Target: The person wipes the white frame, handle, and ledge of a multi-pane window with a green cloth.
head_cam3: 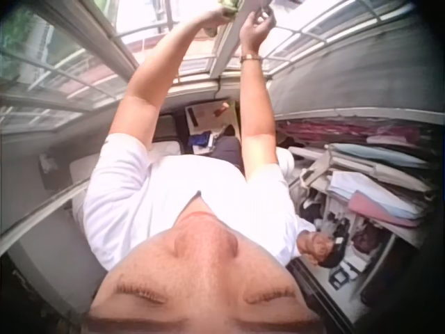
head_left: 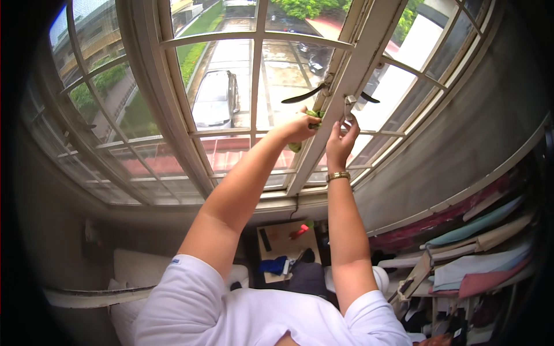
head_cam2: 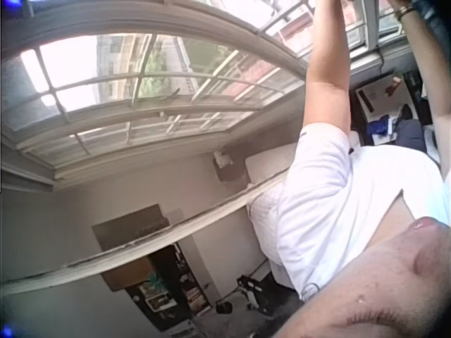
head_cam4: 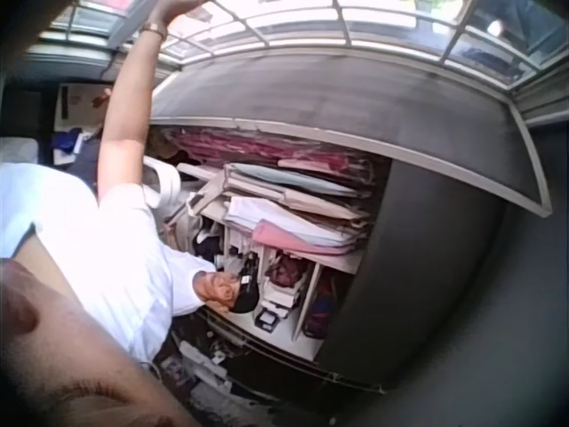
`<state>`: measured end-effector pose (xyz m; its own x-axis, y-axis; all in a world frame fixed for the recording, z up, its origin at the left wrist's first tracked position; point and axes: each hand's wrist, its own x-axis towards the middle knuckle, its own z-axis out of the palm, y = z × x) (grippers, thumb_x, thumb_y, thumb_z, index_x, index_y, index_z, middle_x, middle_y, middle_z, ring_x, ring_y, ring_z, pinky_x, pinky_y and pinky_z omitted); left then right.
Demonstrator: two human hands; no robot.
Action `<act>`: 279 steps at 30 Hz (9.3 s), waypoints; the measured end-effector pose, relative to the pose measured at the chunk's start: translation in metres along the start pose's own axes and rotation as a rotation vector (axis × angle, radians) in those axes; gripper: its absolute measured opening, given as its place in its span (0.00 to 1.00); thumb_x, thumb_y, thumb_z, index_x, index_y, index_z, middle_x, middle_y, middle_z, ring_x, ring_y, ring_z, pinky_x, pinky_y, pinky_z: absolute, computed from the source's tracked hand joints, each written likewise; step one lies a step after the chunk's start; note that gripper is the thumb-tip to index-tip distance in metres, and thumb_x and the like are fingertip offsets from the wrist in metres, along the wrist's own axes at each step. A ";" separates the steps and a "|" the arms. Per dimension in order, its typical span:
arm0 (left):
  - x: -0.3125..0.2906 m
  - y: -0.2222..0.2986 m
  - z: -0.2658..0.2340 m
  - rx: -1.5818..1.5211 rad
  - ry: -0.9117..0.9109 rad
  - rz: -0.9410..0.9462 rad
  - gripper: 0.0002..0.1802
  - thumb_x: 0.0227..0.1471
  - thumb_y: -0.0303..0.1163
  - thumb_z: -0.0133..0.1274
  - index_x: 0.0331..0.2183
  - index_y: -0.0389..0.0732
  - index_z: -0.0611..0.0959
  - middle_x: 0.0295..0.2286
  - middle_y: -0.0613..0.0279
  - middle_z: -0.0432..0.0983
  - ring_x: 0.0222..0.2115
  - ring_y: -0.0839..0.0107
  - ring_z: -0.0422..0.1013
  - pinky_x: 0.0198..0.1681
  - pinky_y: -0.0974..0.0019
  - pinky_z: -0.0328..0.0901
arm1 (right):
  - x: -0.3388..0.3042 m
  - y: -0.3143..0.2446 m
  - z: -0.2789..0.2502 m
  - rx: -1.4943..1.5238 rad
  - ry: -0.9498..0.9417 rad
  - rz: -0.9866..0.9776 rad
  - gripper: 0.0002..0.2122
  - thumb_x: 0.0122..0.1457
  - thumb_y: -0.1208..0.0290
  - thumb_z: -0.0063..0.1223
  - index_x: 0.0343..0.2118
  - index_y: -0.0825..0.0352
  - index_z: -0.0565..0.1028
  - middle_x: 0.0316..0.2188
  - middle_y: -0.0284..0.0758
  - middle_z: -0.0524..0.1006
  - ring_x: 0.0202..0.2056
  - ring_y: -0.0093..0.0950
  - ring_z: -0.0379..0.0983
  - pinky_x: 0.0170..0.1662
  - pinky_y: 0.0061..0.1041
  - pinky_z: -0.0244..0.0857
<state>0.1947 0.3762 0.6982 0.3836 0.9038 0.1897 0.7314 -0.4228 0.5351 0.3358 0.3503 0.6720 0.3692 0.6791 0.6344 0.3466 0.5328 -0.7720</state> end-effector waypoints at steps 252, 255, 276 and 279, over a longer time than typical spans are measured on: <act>-0.220 -0.149 0.009 -1.973 0.975 -0.021 0.18 0.55 0.37 0.41 0.45 0.40 0.71 0.40 0.61 0.72 0.40 0.67 0.71 0.43 0.63 0.67 | -0.125 -0.098 0.186 0.002 -1.313 -0.051 0.32 0.43 0.64 0.53 0.56 0.56 0.61 0.29 0.45 0.75 0.32 0.37 0.73 0.38 0.31 0.66; -0.216 -0.141 0.000 -1.997 0.898 -0.173 0.17 0.55 0.38 0.42 0.43 0.40 0.73 0.38 0.61 0.73 0.39 0.69 0.71 0.43 0.66 0.66 | -0.125 -0.094 0.176 -0.038 -1.251 -0.083 0.32 0.43 0.65 0.52 0.56 0.52 0.60 0.26 0.44 0.75 0.29 0.37 0.74 0.36 0.33 0.66; -0.180 -0.083 -0.014 -1.261 1.146 -0.344 0.05 0.55 0.27 0.45 0.34 0.39 0.76 0.29 0.66 0.74 0.28 0.81 0.69 0.31 0.77 0.64 | -0.128 -0.072 0.104 0.102 -1.016 -0.178 0.38 0.40 0.61 0.64 0.56 0.63 0.57 0.38 0.42 0.67 0.36 0.35 0.67 0.39 0.32 0.65; -0.171 -0.069 -0.020 -1.407 1.180 -0.260 0.06 0.57 0.28 0.42 0.35 0.40 0.73 0.27 0.65 0.73 0.26 0.79 0.68 0.30 0.76 0.65 | -0.126 -0.055 0.104 0.314 -0.988 -0.102 0.36 0.44 0.59 0.62 0.55 0.65 0.59 0.37 0.38 0.66 0.38 0.31 0.64 0.42 0.28 0.62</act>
<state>0.0672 0.2516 0.6457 -0.6430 0.7622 0.0750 -0.4859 -0.4817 0.7293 0.1801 0.2882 0.6311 -0.5688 0.6586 0.4926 0.0440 0.6224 -0.7814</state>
